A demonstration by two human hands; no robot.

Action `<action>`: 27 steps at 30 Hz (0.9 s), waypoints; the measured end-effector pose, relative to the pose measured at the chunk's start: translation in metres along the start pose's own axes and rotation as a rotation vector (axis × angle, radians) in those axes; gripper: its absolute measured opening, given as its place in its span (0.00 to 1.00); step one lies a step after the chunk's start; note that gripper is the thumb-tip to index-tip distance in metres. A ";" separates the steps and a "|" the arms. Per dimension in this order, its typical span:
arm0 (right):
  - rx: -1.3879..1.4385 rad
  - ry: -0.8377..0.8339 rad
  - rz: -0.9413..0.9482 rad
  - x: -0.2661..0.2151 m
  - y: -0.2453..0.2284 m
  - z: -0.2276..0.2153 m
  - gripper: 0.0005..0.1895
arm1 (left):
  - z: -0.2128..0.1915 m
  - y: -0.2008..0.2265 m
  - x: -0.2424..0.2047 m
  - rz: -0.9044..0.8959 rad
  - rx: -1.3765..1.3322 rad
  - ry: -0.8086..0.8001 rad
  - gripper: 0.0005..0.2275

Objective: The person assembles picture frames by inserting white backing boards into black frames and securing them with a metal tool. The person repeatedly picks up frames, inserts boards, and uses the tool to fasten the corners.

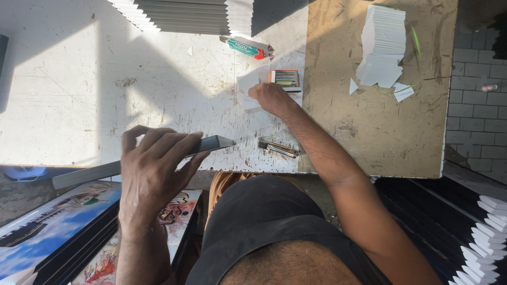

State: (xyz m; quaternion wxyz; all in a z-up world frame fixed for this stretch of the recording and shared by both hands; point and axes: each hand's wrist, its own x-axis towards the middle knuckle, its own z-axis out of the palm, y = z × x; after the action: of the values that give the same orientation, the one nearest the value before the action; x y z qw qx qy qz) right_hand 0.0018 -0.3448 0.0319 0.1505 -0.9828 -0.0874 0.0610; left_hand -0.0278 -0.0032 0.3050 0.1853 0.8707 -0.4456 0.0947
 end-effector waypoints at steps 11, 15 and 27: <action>0.075 0.726 0.023 -0.047 -0.053 -0.034 0.06 | 0.011 0.007 0.026 0.026 -0.028 0.015 0.10; 0.833 0.823 0.220 -0.069 -0.092 -0.068 0.06 | 0.010 0.001 0.030 0.027 -0.031 0.013 0.10; 1.508 0.784 -0.051 -0.093 -0.165 -0.084 0.10 | 0.010 -0.020 0.046 0.120 -0.220 0.027 0.26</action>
State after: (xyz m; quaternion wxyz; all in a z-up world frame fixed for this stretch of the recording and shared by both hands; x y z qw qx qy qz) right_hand -0.1021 -0.2313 0.1706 0.7859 -0.5674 0.0128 -0.2453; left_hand 0.0150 -0.0311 0.3062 0.2797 0.8156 -0.5019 0.0679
